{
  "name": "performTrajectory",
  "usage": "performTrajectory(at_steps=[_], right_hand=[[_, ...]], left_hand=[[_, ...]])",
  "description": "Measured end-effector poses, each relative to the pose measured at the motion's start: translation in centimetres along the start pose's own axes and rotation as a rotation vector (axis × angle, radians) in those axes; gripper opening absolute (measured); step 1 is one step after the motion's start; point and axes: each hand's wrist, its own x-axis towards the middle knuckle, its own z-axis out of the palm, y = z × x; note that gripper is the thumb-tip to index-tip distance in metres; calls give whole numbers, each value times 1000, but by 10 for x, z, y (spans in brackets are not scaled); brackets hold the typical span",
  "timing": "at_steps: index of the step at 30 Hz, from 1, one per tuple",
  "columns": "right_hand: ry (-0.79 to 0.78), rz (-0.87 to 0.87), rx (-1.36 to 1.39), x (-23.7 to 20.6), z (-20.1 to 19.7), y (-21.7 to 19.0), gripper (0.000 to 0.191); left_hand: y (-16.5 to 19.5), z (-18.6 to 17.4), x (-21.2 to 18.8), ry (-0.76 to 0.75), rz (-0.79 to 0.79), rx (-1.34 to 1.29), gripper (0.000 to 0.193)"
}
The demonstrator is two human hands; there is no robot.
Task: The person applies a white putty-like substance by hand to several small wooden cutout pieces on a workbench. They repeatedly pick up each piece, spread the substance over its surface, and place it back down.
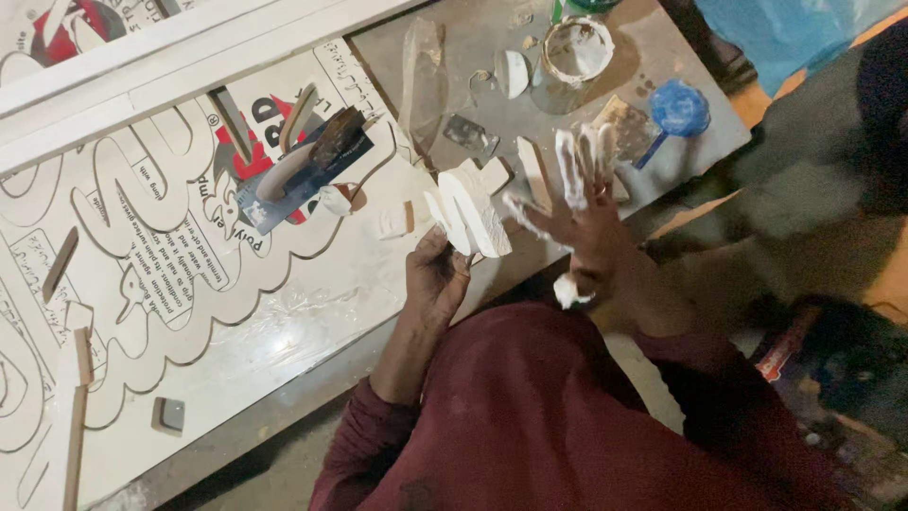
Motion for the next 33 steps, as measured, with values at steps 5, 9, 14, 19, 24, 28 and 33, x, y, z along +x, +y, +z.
performTrajectory(at_steps=[5,9,14,19,24,28,33], right_hand=[[-152,17,-27,-26,-26,40,99],[-114,-81,-163,-28,-33,79,81],[-129,-64,109,-28,-40,114,100],[-207,-101,137,-31,-45,146,104],[-343,-52,-3,-21,-29,174,64],[-264,-86,158,-41,-31,184,68],[-166,455,323,-44,-44,265,46]], left_hand=[[-26,12,23,37,35,4,30],[-52,18,38,66,86,37,30],[-79,25,51,116,101,5,29],[-99,29,58,19,176,62,28],[-113,29,68,75,299,63,28],[-118,16,63,202,330,-5,26],[-116,-20,60,509,447,-96,21]])
